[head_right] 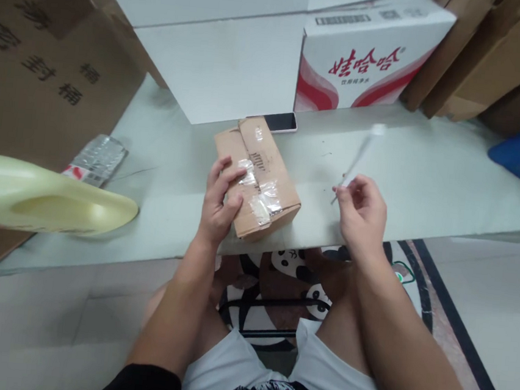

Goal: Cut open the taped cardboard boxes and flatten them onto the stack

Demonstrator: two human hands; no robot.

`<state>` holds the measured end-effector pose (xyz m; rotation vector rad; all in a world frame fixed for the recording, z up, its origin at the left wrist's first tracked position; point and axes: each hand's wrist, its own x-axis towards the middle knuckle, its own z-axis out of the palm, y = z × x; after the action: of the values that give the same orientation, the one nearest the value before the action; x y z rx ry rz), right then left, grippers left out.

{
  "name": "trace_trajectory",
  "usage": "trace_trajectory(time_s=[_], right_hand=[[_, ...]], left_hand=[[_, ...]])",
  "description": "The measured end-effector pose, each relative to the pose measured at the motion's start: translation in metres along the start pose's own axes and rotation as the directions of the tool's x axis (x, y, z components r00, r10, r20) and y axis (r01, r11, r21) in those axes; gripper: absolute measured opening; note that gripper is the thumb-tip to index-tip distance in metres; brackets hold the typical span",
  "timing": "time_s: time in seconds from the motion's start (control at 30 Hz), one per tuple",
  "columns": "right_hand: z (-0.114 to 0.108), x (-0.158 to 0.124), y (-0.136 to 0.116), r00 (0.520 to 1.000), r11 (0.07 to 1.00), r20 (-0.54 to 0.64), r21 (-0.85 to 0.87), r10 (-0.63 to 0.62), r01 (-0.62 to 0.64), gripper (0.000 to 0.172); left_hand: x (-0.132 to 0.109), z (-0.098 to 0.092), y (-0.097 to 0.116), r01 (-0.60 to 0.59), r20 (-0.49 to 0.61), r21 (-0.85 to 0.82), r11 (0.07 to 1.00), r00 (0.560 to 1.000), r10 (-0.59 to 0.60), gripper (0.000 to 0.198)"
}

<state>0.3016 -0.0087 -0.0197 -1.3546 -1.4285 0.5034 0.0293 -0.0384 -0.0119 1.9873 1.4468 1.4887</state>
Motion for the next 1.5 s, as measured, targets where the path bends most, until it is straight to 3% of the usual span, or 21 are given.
trace_trajectory(time_s=[0.07, 0.17, 0.43, 0.53, 0.6, 0.77, 0.9, 1.03, 1.23, 1.5], right_hand=[[0.008, -0.005, -0.013, 0.994, 0.984, -0.087, 0.164, -0.059, 0.072, 0.024], [0.018, -0.013, -0.024, 0.979, 0.958, -0.149, 0.230, -0.138, 0.170, 0.024], [0.025, -0.030, -0.046, 0.993, 0.968, -0.078, 0.228, -0.092, 0.107, 0.022], [0.024, -0.038, -0.062, 0.985, 0.955, -0.032, 0.242, -0.169, 0.172, 0.022], [0.026, -0.042, -0.071, 0.972, 0.945, -0.006, 0.233, -0.236, 0.231, 0.024], [0.032, -0.042, -0.085, 0.954, 0.946, -0.040, 0.124, -0.298, 0.300, 0.011], [0.031, -0.040, -0.096, 0.911, 0.910, 0.027, -0.047, -0.411, 0.412, 0.018], [0.031, -0.043, -0.103, 0.929, 0.925, 0.006, -0.093, -0.370, 0.369, 0.018], [0.031, -0.046, -0.101, 0.981, 0.982, 0.067, -0.044, -0.182, 0.185, 0.012], [0.034, -0.039, -0.103, 0.971, 0.976, 0.103, -0.024, -0.215, 0.219, 0.016]], left_hand=[[0.000, 0.000, 0.001, -0.003, 0.010, 0.000, 1.000, 1.000, 0.003, 0.045], [0.000, -0.001, 0.003, 0.004, 0.021, 0.007, 1.000, 1.000, -0.004, 0.045], [0.003, -0.002, 0.003, -0.002, 0.025, 0.001, 1.000, 1.000, 0.002, 0.044], [0.005, -0.005, 0.002, -0.002, 0.052, 0.026, 1.000, 0.999, 0.001, 0.045], [0.005, -0.006, 0.000, -0.009, 0.049, 0.029, 1.000, 0.999, 0.008, 0.046], [0.008, -0.008, -0.001, -0.016, 0.039, 0.057, 0.998, 0.999, 0.014, 0.042], [0.014, -0.011, -0.002, 0.002, 0.068, 0.106, 0.994, 0.998, -0.009, 0.039], [0.016, -0.009, -0.004, 0.003, 0.033, 0.099, 0.995, 0.999, -0.006, 0.036], [0.017, -0.001, -0.007, -0.014, -0.025, 0.076, 0.997, 1.000, 0.016, 0.034], [0.020, 0.000, -0.011, -0.021, 0.008, 0.071, 0.997, 1.000, 0.020, 0.034]])
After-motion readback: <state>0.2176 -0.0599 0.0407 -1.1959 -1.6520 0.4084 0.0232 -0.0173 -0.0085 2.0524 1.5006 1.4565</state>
